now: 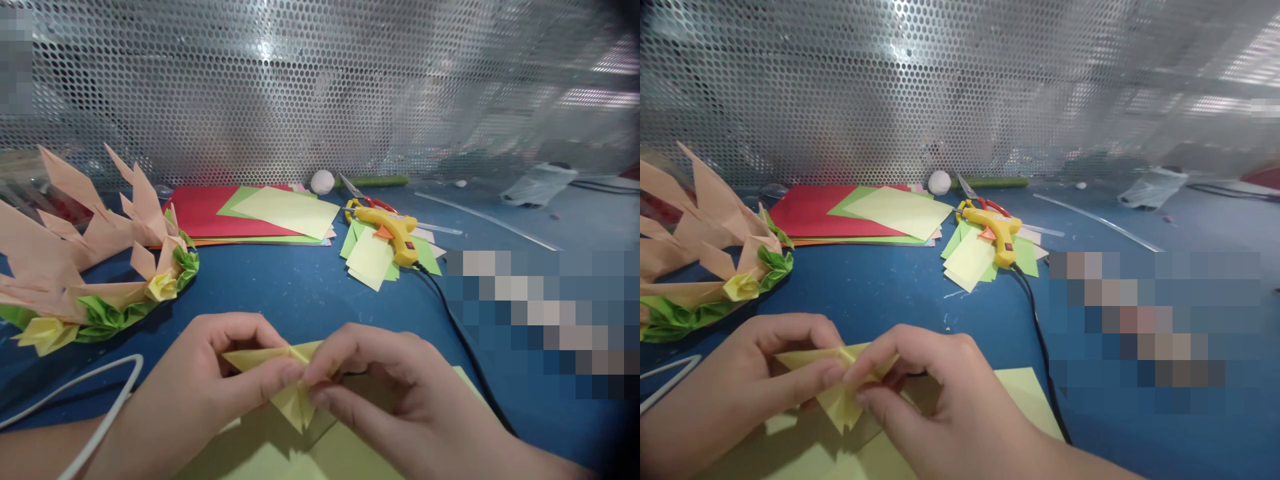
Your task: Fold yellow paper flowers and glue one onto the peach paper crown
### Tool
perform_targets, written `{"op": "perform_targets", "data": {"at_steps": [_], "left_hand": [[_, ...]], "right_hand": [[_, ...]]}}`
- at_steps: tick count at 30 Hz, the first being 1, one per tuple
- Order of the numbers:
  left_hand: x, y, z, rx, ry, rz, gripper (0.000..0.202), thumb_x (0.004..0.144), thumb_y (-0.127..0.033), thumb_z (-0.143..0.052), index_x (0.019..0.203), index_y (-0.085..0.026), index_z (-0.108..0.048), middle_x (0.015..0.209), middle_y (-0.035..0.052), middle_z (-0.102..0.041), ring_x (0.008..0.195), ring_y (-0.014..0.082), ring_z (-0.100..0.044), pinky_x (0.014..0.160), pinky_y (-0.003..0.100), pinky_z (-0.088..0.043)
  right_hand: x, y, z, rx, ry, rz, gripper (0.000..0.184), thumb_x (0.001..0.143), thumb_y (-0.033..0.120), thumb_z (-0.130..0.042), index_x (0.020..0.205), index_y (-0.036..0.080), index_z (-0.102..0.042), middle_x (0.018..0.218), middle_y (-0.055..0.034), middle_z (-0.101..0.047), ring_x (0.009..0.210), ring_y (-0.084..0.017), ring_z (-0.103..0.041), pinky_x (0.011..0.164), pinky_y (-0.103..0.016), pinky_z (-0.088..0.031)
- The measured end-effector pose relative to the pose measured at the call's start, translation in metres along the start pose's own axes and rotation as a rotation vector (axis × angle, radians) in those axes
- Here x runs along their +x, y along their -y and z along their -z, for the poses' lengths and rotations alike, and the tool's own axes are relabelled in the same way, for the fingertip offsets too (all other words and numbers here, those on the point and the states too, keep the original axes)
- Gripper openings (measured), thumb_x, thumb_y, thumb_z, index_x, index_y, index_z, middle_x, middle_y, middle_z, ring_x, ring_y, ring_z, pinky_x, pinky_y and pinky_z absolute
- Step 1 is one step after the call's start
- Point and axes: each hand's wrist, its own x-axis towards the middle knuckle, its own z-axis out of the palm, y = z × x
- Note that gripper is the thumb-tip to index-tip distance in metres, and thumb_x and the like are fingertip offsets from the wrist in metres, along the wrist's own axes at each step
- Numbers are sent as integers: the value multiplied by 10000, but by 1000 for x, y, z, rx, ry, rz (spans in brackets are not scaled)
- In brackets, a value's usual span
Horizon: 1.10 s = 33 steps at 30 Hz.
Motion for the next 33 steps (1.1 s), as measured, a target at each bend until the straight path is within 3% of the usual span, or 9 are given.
{"op": "perform_targets", "data": {"at_steps": [5, 10, 18, 24, 30, 33], "left_hand": [[-4, 4, 1, 5, -9, -16, 162, 700, -230, -716, 543, -207, -682, 479, -84, -569, 474, 67, -464, 466, 132, -364], [-2, 2, 0, 26, -27, -44, 99, 700, -239, -725, 602, -238, -738, 553, -63, -674, 538, 91, -558, 498, 133, -410], [-5, 1, -4, 135, -74, -95, 168, 732, -230, -665, 565, -216, -668, 549, -71, -633, 523, 88, -535, 491, 141, -400], [-5, -3, -3, 171, -88, -110, 173, 737, -259, -640, 572, -208, -633, 561, -50, -615, 552, 124, -558, 508, 180, -427], [-4, -6, -6, 143, -136, -74, 174, 716, -377, -669, 656, -214, -688, 517, -29, -592, 575, 171, -576, 523, 225, -459], [-4, -5, -7, 119, -138, -58, 188, 711, -397, -675, 668, -215, -693, 514, -28, -583, 575, 172, -570, 523, 230, -458]], "right_hand": [[-4, -1, 2, 2, 5, -31, 101, 808, 120, -570, 789, 213, -604, 731, 12, -703, 651, -111, -651, 609, -195, -516], [-5, 1, 1, -63, -29, -4, 150, 790, 91, -563, 809, 240, -561, 685, 53, -639, 607, -92, -611, 565, -171, -468], [-5, 3, -2, 73, -32, -155, 381, 776, 134, -620, 1078, 323, -482, 635, 93, -586, 603, -106, -636, 561, -178, -452], [-1, 2, 0, 53, 45, -143, 281, 879, 302, -543, 1150, 261, -482, 527, 105, -403, 453, -91, -389, 415, -167, -299], [-2, 1, -1, 37, 63, -139, 291, 870, 227, -545, 1158, 232, -502, 490, 117, -363, 418, -73, -288, 366, -157, -221], [-5, 0, 0, -4, 71, -74, 347, 870, 193, -540, 1206, 264, -493, 523, 110, -422, 412, -69, -314, 362, -156, -252]]}}
